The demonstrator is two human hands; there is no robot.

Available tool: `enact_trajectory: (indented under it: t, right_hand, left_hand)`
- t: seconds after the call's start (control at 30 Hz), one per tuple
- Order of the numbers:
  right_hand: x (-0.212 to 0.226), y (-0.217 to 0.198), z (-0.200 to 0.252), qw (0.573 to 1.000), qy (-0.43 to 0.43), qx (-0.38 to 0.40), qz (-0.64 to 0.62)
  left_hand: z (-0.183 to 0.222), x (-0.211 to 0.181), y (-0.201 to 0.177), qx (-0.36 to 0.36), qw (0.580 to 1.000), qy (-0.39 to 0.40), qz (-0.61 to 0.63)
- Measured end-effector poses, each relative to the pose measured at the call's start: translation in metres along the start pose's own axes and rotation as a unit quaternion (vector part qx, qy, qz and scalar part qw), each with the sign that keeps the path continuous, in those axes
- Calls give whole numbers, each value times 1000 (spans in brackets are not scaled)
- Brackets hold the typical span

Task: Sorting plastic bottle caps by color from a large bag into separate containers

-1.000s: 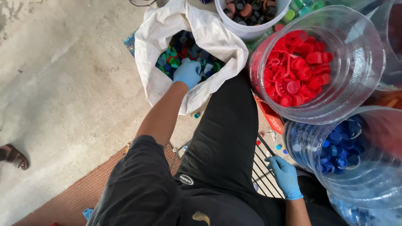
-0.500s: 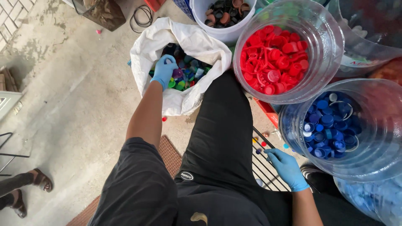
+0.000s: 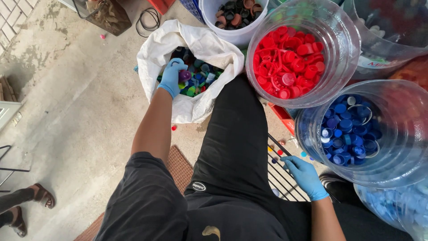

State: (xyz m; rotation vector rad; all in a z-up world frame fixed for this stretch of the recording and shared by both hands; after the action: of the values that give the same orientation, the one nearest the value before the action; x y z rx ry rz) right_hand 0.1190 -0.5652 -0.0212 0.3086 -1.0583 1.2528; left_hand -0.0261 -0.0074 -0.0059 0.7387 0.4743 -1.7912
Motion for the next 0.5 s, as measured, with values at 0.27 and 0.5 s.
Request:
enact_trajectory:
  t: [0.27,0.5]
  right_hand:
    - [-14,5,-1,1000,12,-13,3]
    - [-3,6,3,1000,4,-22,12]
  left_hand:
    - [6,-3,-1,-9,992,-79,93]
    - [29,-8,8,-2,991,-47,-129]
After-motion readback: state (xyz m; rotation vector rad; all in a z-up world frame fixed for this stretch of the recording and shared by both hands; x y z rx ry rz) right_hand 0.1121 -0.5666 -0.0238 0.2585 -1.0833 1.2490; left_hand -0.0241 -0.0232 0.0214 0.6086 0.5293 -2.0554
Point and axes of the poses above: each hand's wrist, its own z-axis away from the middle knuckle, its own y-axis out of the palm, x = y × z, the point moved 3 cm from there along -z, towards the middle knuckle, and after that the axes turned 10 degrees about -y, right-handed, at the moved point
